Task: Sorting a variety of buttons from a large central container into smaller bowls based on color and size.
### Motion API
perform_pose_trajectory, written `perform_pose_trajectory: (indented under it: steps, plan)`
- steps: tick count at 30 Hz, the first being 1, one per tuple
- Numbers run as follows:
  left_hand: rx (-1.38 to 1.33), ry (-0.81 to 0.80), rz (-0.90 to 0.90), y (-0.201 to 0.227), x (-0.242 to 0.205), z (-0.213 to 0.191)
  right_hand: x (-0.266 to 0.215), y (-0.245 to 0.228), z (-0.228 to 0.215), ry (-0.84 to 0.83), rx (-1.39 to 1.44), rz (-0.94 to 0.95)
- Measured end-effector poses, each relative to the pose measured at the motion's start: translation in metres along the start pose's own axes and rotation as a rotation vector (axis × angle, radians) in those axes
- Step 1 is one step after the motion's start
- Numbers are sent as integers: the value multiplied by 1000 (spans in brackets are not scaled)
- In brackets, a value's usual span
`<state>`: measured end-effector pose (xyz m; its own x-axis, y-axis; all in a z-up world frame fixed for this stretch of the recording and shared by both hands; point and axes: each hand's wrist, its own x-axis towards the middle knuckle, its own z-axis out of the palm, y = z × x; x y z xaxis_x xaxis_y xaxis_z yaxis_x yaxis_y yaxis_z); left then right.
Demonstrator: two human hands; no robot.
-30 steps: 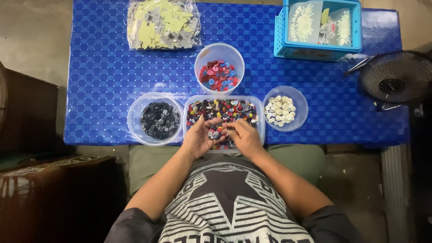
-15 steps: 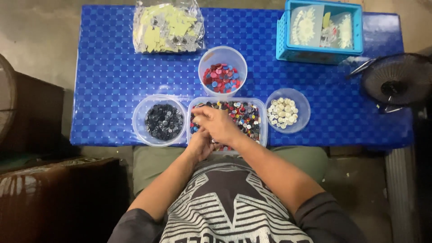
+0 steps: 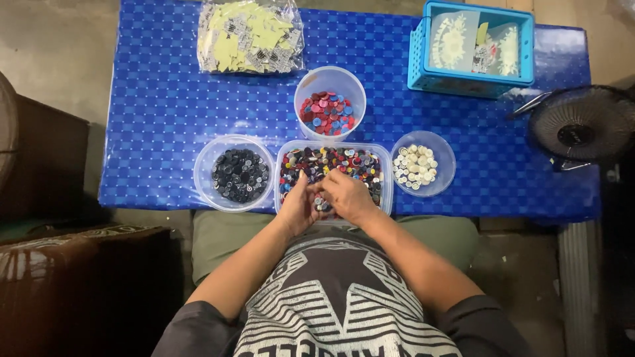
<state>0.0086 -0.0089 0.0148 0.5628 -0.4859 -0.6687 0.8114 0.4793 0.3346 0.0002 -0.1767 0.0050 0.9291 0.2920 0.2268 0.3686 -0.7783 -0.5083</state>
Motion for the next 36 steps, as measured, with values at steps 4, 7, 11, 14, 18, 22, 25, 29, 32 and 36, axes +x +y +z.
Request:
perform_pose_trajectory:
  steps: [4,7,11,14,18,22,25,29,32,36]
  plan:
    - [23,-95,22,0,1,-6,-8,22,11,-37,98,-8]
    - [31,-117,9,-7,5,-11,-7,22,2,-114,111,8]
    - [35,-154,13,-13,23,-31,5,5,-15,-171,177,150]
    - [47,-124,17,-7,16,-27,18,-8,-30,-252,503,703]
    - [41,-118,17,-6,13,-26,20,4,-22,-184,1024,958]
    - [15,-104,14,-2,5,-20,18,13,-17,-186,1354,1018]
    - [-46,-102,2,-6,17,-31,14,23,-14,-203,1476,1027]
    - [-59,-106,7,-7,17,-31,7,30,-9,-186,1472,1040]
    - [-68,-107,6,-10,20,-35,3,39,-5,-167,1494,1034]
    - [-61,-99,4,-8,17,-32,10,32,-22,-144,1557,1026]
